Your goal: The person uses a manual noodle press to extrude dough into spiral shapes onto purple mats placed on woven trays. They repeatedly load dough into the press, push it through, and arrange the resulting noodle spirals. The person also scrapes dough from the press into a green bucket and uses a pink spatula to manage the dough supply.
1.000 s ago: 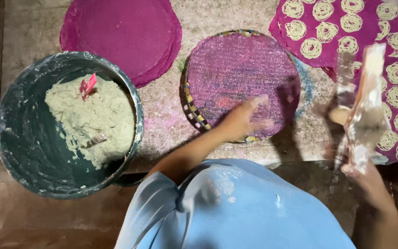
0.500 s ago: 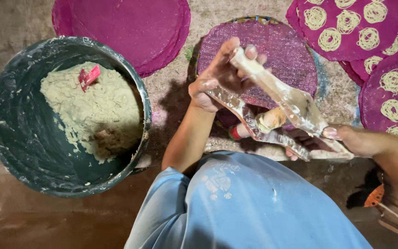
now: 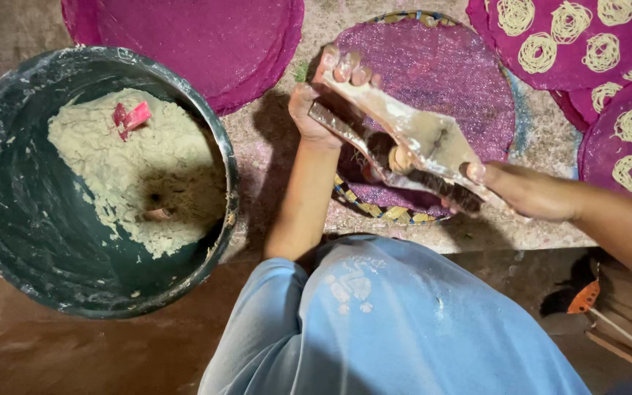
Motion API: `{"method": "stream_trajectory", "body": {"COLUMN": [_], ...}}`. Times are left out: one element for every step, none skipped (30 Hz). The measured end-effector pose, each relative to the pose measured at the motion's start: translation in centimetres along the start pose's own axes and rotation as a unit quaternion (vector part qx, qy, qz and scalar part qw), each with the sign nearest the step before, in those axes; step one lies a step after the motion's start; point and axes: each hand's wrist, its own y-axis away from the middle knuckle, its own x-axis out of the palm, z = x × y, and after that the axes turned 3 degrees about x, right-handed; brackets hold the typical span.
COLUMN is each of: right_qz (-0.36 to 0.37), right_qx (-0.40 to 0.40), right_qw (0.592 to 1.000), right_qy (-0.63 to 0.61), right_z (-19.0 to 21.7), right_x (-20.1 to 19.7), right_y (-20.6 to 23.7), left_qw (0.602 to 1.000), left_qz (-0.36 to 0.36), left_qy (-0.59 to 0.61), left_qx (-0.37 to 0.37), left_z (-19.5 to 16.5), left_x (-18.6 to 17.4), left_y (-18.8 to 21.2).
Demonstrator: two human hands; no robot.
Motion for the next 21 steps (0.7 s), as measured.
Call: {"method": "stream_trajectory", "body": {"right_qz": [0.004, 0.009, 0.003, -0.001, -0.006, -0.016, -0.029, -0.042, -0.041, -0.040, -0.040, -0.027, -0.012, 0.002, -0.009, -0.020, -0.032, -0.048, -0.065, -0.084, -0.092], "right_qx": [-0.015, -0.030, -0.048, -0.065, -0.081, -0.048, -0.016, 0.016, -0.011, -0.039, -0.068, -0.129, -0.189, -0.248, -0.233, -0.219, -0.203, -0.173, -0.143, -0.111, -0.073], "right_qw": [1.000, 0.999, 0.999, 0.998, 0.997, 0.999, 0.999, 0.999, 0.999, 0.998, 0.996, 0.989, 0.978, 0.963, 0.968, 0.973, 0.978, 0.983, 0.987, 0.989, 0.992], "right_qy": [-0.004, -0.007, -0.002, 0.002, 0.006, 0.013, 0.020, 0.026, 0.005, -0.017, -0.039, -0.063, -0.086, -0.109, -0.087, -0.064, -0.041, -0.043, -0.045, -0.047, -0.044], "right_z": [-0.2, -0.5, -0.8, -1.1, -1.3, -1.4, -1.4, -1.2, -1.1, -0.7, -0.3, -0.2, 0.0, 0.1, 0.1, 0.0, -0.2, -0.4, -0.6, -0.9, -1.2], "right_x": [0.2, 0.1, -0.1, -0.4, -0.8, -1.0, -1.2, -1.2, -1.1, -0.7, -0.2, 0.1, 0.5, 0.6, 0.5, 0.3, 0.0, -0.3, -0.7, -1.1, -1.2], "right_y": [0.1, 0.1, 0.1, 0.2, 0.1, -0.1, -0.3, -0.5, -0.7, -1.0, -1.2, -1.0, -0.8, -0.5, -0.2, 0.1, 0.3, 0.4, 0.4, 0.2, -0.2], "left_qw": [1.000, 1.000, 0.999, 1.000, 1.000, 1.000, 1.000, 1.000, 1.000, 1.000, 0.999, 0.999, 0.999, 0.999, 0.998, 0.999, 0.999, 1.000, 0.999, 0.999, 0.999], "left_qz": [-0.014, -0.028, -0.043, -0.022, -0.002, 0.020, 0.018, 0.016, 0.014, 0.025, 0.036, 0.047, 0.047, 0.047, 0.046, 0.037, 0.029, 0.020, 0.025, 0.031, 0.037], "left_qy": [-0.006, -0.012, -0.018, -0.012, -0.004, 0.004, -0.003, -0.011, -0.019, -0.009, 0.001, 0.011, -0.007, -0.025, -0.043, -0.032, -0.020, -0.007, -0.009, -0.010, -0.012], "left_qx": [0.000, 0.002, 0.004, 0.005, 0.006, 0.007, 0.011, 0.014, 0.018, 0.008, -0.003, -0.013, -0.007, -0.001, 0.005, 0.011, 0.017, 0.023, 0.026, 0.029, 0.031], "left_z": [0.2, 0.8, 1.3, 1.8, 2.1, 2.2, 2.2, 1.8, 1.3, 0.7, 0.1, -0.1, -0.2, -0.1, 0.3, 0.8, 1.5, 1.9, 2.2, 2.4, 2.3], "left_x": [-0.5, -0.9, -1.1, -1.4, -1.5, -1.5, -1.4, -1.2, -1.0, -0.6, -0.3, 0.0, 0.2, 0.4, 0.5, 0.6, 0.6, 0.5, 0.5, 0.5, 0.5], "left_y": [0.1, 0.4, 0.5, 0.1, -0.4, -0.8, -1.1, -1.6, -1.9, -1.9, -1.7, -1.5, -1.2, -0.8, -0.4, -0.3, -0.4, -0.5, -0.9, -1.4, -2.0]}}
